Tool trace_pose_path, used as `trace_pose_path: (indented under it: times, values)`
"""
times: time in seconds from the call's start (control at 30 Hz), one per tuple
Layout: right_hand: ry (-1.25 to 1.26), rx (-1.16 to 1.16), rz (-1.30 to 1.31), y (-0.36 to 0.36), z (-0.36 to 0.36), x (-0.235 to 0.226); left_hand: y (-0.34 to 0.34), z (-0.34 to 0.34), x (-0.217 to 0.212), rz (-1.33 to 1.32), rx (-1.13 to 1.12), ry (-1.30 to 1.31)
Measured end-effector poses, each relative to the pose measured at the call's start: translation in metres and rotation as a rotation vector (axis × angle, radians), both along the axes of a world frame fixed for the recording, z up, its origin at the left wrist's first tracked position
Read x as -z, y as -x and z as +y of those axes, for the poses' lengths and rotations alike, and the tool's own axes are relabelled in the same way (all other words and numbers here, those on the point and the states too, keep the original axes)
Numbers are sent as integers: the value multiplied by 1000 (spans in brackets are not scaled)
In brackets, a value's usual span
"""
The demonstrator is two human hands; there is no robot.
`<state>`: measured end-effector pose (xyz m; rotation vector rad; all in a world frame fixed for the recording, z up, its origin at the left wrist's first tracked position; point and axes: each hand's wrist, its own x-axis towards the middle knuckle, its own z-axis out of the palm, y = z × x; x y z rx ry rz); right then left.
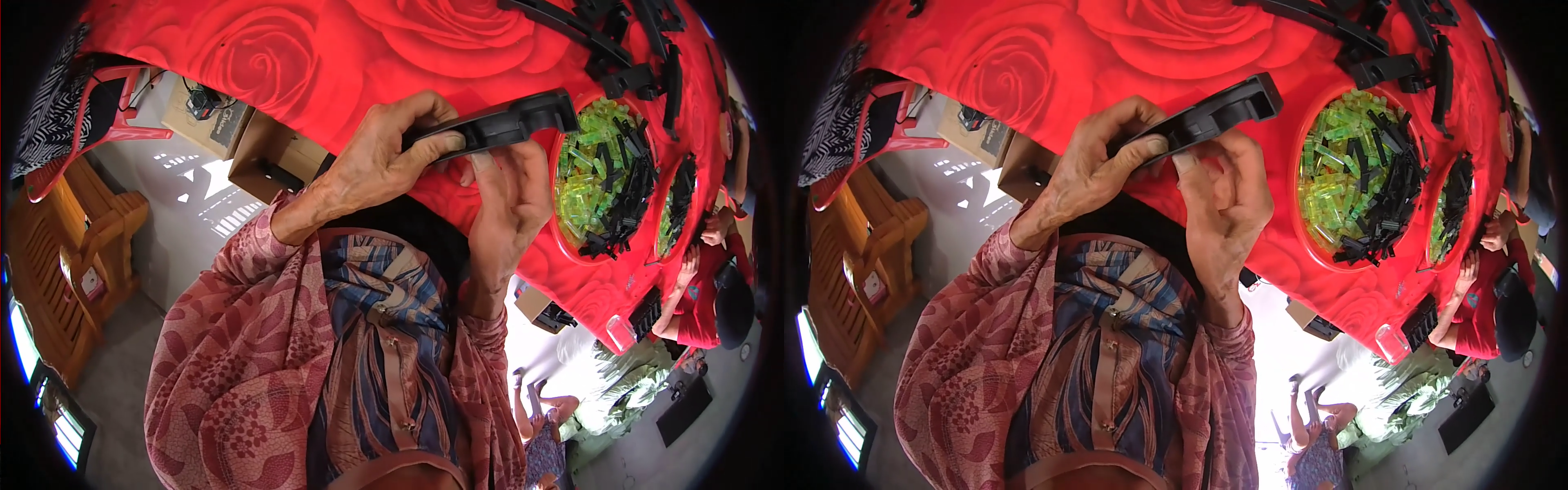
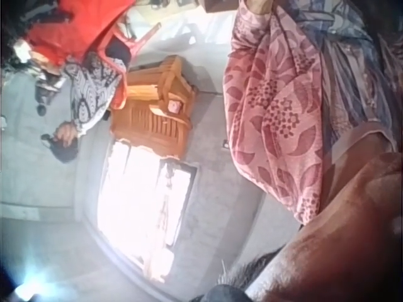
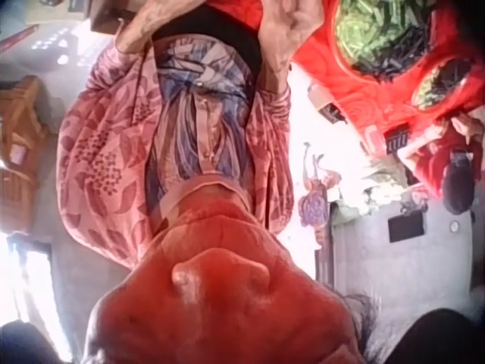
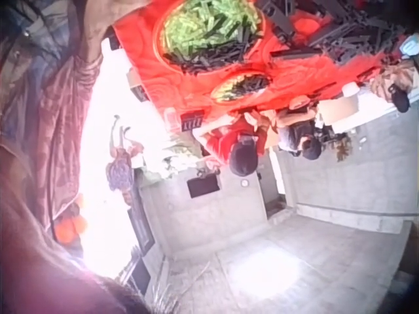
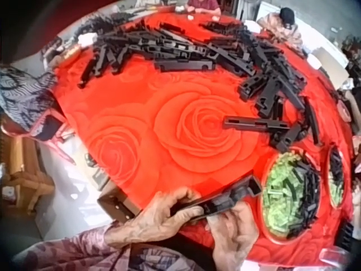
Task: The person assembles plastic parts by fitting small components into black plastic casings by hand, pressing them into place, and placing the finished assemblies into a box.
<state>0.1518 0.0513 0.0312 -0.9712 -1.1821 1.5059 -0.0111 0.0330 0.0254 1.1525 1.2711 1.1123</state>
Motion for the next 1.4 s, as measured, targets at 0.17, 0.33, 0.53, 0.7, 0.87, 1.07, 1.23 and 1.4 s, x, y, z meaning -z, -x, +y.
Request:
trace_pose_path:
  times: [0.17,0.33,0.53,0.7,0.87,1.07,1.23,1.4]
  values:
    - [-73,74,-81,7,-3,-11,2,0,5,51,-10,-135]
    - [-69,41,-175,0,0,-2,3,8,7,158,14,-138]
    - [-112,-6,-77,-8,2,7,0,5,11,-125,-14,-43]
    - [-96,98,31,-9,7,-5,4,5,14,-55,52,-19]
    - [-222,125,28,-10,20,-22,8,5,10,27,65,-25]
    - [-216,216,-281,-11,25,-21,6,12,5,241,59,-113]
    - [-265,322,-324,-5,26,-28,11,11,2,283,177,-48]
    - [-315,331,-318,-9,27,-23,19,12,-8,108,308,-25]
